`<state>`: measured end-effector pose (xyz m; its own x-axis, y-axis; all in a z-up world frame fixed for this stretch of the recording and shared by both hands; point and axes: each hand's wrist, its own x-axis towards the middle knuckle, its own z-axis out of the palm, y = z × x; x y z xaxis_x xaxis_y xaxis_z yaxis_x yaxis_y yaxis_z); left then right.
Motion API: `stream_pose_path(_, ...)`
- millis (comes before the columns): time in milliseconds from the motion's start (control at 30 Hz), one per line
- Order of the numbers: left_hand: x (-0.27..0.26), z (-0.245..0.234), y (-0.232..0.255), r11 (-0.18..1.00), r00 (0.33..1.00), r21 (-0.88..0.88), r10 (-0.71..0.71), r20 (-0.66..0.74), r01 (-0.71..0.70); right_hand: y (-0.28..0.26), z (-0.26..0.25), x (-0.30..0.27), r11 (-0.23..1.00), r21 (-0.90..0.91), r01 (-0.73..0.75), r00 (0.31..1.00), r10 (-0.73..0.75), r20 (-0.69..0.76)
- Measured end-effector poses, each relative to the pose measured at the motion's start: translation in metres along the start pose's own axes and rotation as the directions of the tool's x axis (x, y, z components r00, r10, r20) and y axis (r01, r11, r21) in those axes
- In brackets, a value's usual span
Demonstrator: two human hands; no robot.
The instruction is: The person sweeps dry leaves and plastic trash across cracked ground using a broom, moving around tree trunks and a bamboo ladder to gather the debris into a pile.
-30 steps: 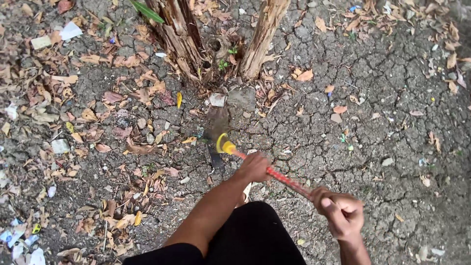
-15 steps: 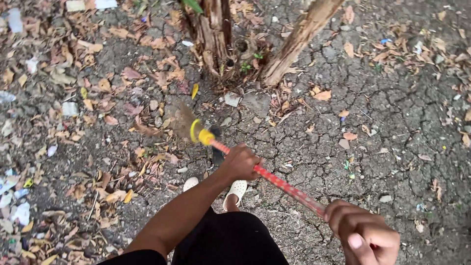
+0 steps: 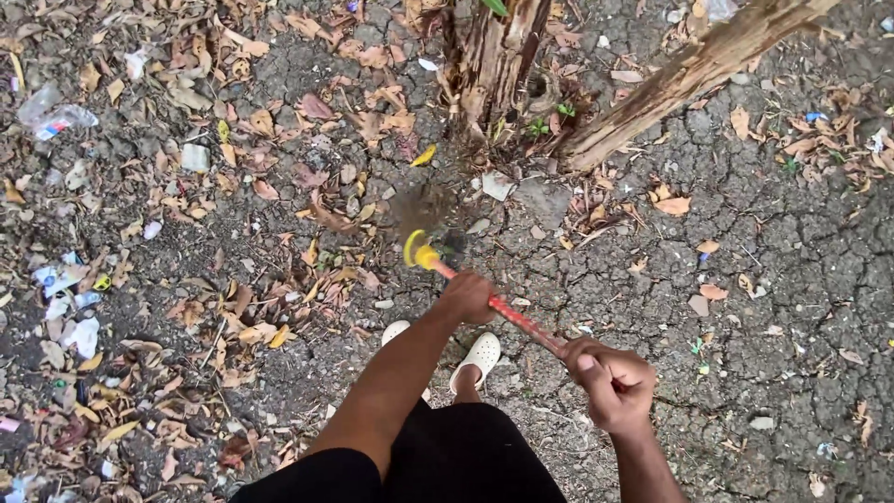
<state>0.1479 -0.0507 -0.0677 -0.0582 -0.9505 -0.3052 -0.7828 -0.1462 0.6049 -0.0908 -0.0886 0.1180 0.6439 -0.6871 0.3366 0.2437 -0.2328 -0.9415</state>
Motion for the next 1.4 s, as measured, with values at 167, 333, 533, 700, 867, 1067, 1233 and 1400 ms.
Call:
stream_pose_path(167, -0.058, -0.03, -0.044, 0.987, 0.985, 0.034, -0.162, 0.056, 0.16, 0.012, 0.032, 0.007, 0.987, 0.159, -0.03, 0.998, 0.037, -0.04)
stream_pose_path(333, -0.081, -0.074, -0.04, 0.996, 0.998, 0.06, -0.063, 0.023, 0.062, -0.036, 0.062, 0.018, 0.991, 0.131, 0.039, 0.999, -0.038, -0.013)
stream_pose_path(533, -0.061, -0.098, 0.028, 0.971, 0.973, 0.078, 0.228, -0.046, -0.224, -0.144, 0.025, 0.018, 0.97, -0.239, 0.047, 0.987, -0.009, 0.158)
stream_pose_path(700, -0.024, -0.062, 0.029, 0.931, 0.911, 0.008, 0.36, -0.2, -0.366, -0.128, 0.039, 0.011, 0.757, -0.638, 0.141, 0.944, 0.092, 0.317)
stream_pose_path(867, -0.055, -0.058, -0.007, 0.96, 0.982, -0.206, 0.183, -0.055, -0.19, -0.069, 0.108, 0.012, 0.976, -0.212, 0.056, 0.998, -0.053, 0.016)
stream_pose_path(1067, -0.127, -0.034, -0.099, 0.965, 0.999, -0.264, 0.023, 0.033, -0.013, 0.004, 0.122, 0.009, 0.986, 0.164, -0.02, 0.998, 0.009, 0.062)
stream_pose_path(1233, -0.17, -0.059, -0.141, 0.994, 0.998, -0.098, -0.054, -0.029, 0.051, -0.027, 0.184, 0.042, 0.982, 0.189, -0.03, 0.991, 0.004, 0.135)
stream_pose_path(1400, -0.203, -0.091, -0.141, 0.994, 0.993, -0.097, -0.063, -0.101, 0.053, -0.042, 0.191, 0.052, 0.974, 0.225, 0.026, 0.979, -0.07, 0.191)
